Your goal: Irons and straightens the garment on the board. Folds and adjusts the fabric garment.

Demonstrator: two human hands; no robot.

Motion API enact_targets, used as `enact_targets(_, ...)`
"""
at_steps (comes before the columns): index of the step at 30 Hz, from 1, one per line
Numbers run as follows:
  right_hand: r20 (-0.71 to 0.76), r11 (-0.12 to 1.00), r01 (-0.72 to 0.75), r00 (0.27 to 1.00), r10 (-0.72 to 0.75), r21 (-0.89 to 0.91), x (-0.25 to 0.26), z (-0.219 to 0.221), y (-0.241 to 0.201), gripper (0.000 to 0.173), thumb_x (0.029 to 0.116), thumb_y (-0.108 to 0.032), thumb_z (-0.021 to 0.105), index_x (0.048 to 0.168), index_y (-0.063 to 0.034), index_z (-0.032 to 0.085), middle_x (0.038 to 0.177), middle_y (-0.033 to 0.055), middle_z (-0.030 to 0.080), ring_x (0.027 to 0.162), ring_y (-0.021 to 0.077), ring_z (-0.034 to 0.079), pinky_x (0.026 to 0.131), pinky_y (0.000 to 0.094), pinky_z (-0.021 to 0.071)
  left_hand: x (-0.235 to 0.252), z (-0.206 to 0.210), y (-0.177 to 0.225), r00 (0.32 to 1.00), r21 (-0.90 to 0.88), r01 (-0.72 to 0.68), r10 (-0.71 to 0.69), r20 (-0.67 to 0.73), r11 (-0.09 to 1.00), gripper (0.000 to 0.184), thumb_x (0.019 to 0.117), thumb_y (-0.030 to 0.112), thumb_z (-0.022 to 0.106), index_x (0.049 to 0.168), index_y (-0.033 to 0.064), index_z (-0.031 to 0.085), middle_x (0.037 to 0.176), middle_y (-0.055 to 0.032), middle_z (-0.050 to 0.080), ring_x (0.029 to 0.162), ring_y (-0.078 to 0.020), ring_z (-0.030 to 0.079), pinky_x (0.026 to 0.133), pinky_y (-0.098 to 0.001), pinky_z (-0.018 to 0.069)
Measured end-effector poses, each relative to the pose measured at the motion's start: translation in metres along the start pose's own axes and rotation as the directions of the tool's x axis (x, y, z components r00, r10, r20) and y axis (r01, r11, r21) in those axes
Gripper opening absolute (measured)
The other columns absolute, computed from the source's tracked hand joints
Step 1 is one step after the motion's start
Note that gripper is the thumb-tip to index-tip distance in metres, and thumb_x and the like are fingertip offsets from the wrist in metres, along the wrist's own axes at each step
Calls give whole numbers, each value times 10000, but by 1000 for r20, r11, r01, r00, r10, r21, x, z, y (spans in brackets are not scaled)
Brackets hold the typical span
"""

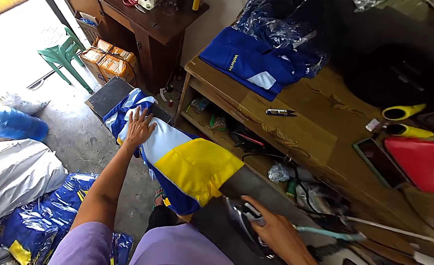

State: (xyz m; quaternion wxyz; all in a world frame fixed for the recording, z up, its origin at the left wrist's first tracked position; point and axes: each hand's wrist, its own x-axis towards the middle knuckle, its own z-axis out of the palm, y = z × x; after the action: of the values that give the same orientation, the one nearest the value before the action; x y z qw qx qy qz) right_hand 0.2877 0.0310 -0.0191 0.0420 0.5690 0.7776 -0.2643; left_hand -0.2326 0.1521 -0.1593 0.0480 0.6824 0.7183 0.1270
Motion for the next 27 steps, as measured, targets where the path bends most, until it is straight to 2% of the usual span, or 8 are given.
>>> enact_targets(6, -184, 981, -171, 966, 185, 86, -53, 13, 96, 598, 849, -161, 722, 1435, -189, 605, 1038, 264, 735, 827, 520, 705, 693, 735, 501, -38, -21, 80, 984, -145, 61, -84, -157, 987, 502, 1035, 341, 518, 1446, 54, 557, 1616, -217, 370, 1535, -436, 251, 1218, -633, 243)
enact_targets(10, -172, 971, -219, 957, 234, 100, -65, 7, 115, 723, 833, -350, 809, 1484, -169, 550, 1116, 295, 712, 911, 549, 690, 751, 754, 486, -99, -18, 178, 995, -303, -65, 84, 48, 951, 438, 1012, 368, 584, 1310, 58, 668, 1326, -179, 652, 1288, -341, 586, 1095, -508, 466)
enact_targets(14, -355, 999, -6, 935, -7, -37, -49, -17, 91, 894, 834, -625, 689, 1510, -71, 499, 1211, 325, 632, 1078, 542, 608, 901, 708, 462, -152, -9, 264, 918, -324, -135, 241, 315, 936, 625, 915, 533, 687, 1355, 92, 633, 1226, -195, 676, 1158, -375, 648, 933, -545, 550)
enact_targets(18, -307, 971, 137, 949, -71, 198, -10, -18, 48, 491, 973, -357, 614, 1337, -29, 639, 1032, 170, 715, 864, 304, 713, 762, 491, 601, -157, 11, 274, 926, -343, -80, 198, 322, 936, 329, 982, 222, 580, 1262, 66, 652, 1166, -198, 683, 1031, -380, 695, 789, -536, 586)
enact_targets(20, 13, 916, -4, 1000, -2, 402, 16, -3, 30, 362, 1018, -242, 604, 1315, -39, 648, 990, 154, 742, 804, 272, 742, 744, 482, 624, -151, 4, 271, 934, -449, 17, 146, 326, 894, 299, 1008, 175, 509, 1227, 41, 661, 1157, -191, 694, 980, -360, 716, 790, -535, 586)
enact_targets(23, 350, 650, -282, 936, 26, 706, 72, 38, -4, 286, 1070, -138, 528, 1305, 15, 584, 960, 165, 740, 749, 256, 755, 694, 417, 653, -149, -15, 266, 959, -607, 43, 137, 247, 794, 287, 999, 150, 521, 1202, 8, 667, 1123, -195, 699, 968, -332, 714, 829, -509, 580)
enact_targets(25, 354, 458, -352, 931, 87, 816, 103, 63, -29, 225, 1054, -33, 481, 1250, 63, 538, 945, 174, 747, 742, 253, 759, 665, 405, 654, -151, -25, 266, 977, -642, -16, 149, 153, 767, 260, 991, 143, 547, 1172, 8, 677, 1073, -184, 703, 935, -311, 714, 809, -485, 583)
enact_targets(27, 243, 462, -290, 957, 160, 838, 123, 84, -45, 314, 1008, 24, 541, 1318, 67, 513, 1099, 146, 675, 915, 165, 692, 789, 334, 603, -154, -32, 266, 985, -652, -54, 148, 90, 756, 245, 989, 147, 572, 1166, 17, 682, 1049, -169, 704, 913, -289, 712, 794, -466, 588)
